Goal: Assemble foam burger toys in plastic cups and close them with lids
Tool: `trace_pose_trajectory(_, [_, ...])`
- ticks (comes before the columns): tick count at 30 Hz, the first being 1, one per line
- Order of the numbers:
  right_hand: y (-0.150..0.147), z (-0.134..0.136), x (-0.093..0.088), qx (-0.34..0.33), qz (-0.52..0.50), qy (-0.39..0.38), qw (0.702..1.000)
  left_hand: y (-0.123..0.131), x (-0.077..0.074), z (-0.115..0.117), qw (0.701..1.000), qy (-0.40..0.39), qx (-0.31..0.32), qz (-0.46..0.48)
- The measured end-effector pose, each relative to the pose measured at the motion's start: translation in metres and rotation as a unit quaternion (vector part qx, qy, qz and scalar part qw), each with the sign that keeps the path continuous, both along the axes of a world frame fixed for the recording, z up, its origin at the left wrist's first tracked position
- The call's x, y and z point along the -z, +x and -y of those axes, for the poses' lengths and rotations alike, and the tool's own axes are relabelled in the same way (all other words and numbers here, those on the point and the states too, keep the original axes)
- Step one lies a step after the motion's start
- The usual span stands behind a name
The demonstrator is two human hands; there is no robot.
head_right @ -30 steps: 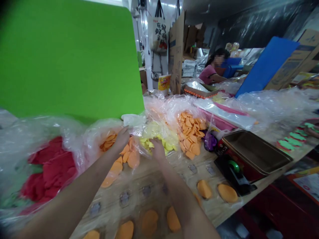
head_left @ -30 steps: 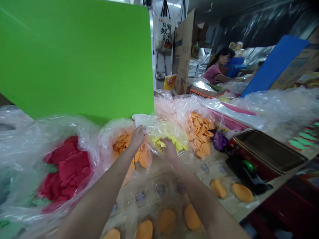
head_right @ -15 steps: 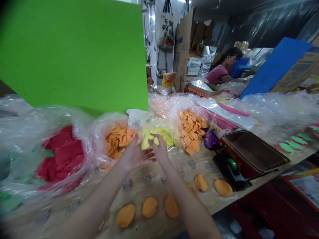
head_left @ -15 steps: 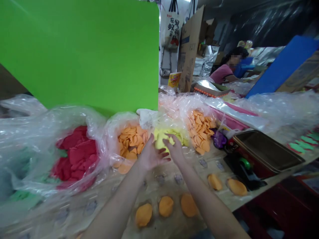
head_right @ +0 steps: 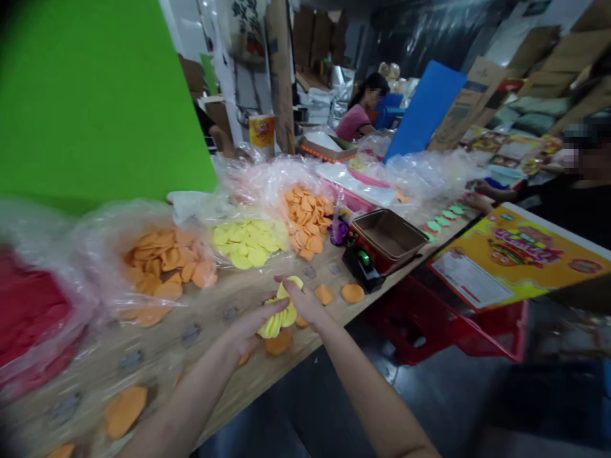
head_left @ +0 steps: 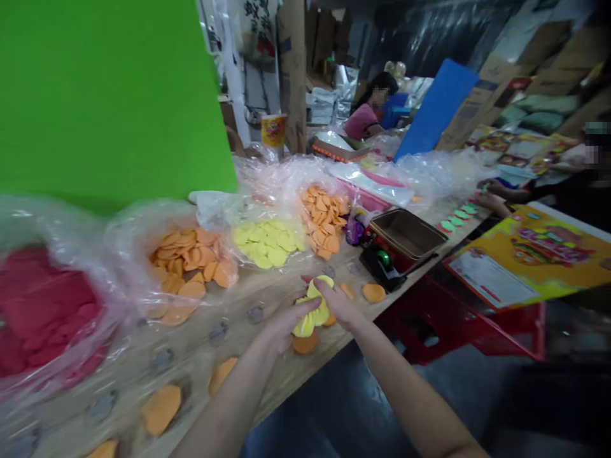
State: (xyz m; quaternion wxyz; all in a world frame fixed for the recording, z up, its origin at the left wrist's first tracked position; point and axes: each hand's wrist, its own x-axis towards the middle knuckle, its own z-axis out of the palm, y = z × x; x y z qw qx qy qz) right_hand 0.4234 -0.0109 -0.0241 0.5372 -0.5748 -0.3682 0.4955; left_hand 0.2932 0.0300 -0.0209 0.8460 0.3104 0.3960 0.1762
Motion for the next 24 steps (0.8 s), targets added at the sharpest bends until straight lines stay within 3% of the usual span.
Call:
trace_pose_trajectory(2, [0.014,0.021,0.009,0.012,-0.035,-0.001,0.999,0.013,0.006,0.011,0.999,0.042,-0.001,-0.021])
trace_pose_trajectory(5, [0.039,0.051,0.023,0.056,-0.028,-0.007,0.998,0.033,0.016,0.024,0.990,0.114,0.046,-0.067])
trace_pose_trajectory(9, [0.086,0.073,0.037,0.143,0.132,-0.050,0.980,0.080,0.026,0.034,0.965,0.209,0.110,-0.114])
trace_pose_trajectory(11, [0.109,0.075,0.041,0.181,0.290,-0.070,0.937,0.112,0.030,0.033,0.955,0.238,0.128,-0.121])
trace_pose_trajectory(13, [0.126,0.073,0.045,0.188,0.455,-0.114,0.863,0.140,0.033,0.027,0.943,0.268,0.142,-0.133])
trace_pose_trajectory(16, [0.137,0.068,0.052,0.170,0.583,-0.173,0.775,0.159,0.038,0.019,0.928,0.309,0.143,-0.150])
trace_pose_trajectory(20, [0.135,0.069,0.057,0.169,0.614,-0.188,0.748,0.155,0.044,0.022,0.921,0.327,0.156,-0.141])
trace_pose_trajectory(24, [0.128,0.080,0.055,0.159,0.677,-0.176,0.697,0.159,0.041,0.034,0.938,0.281,0.154,-0.130])
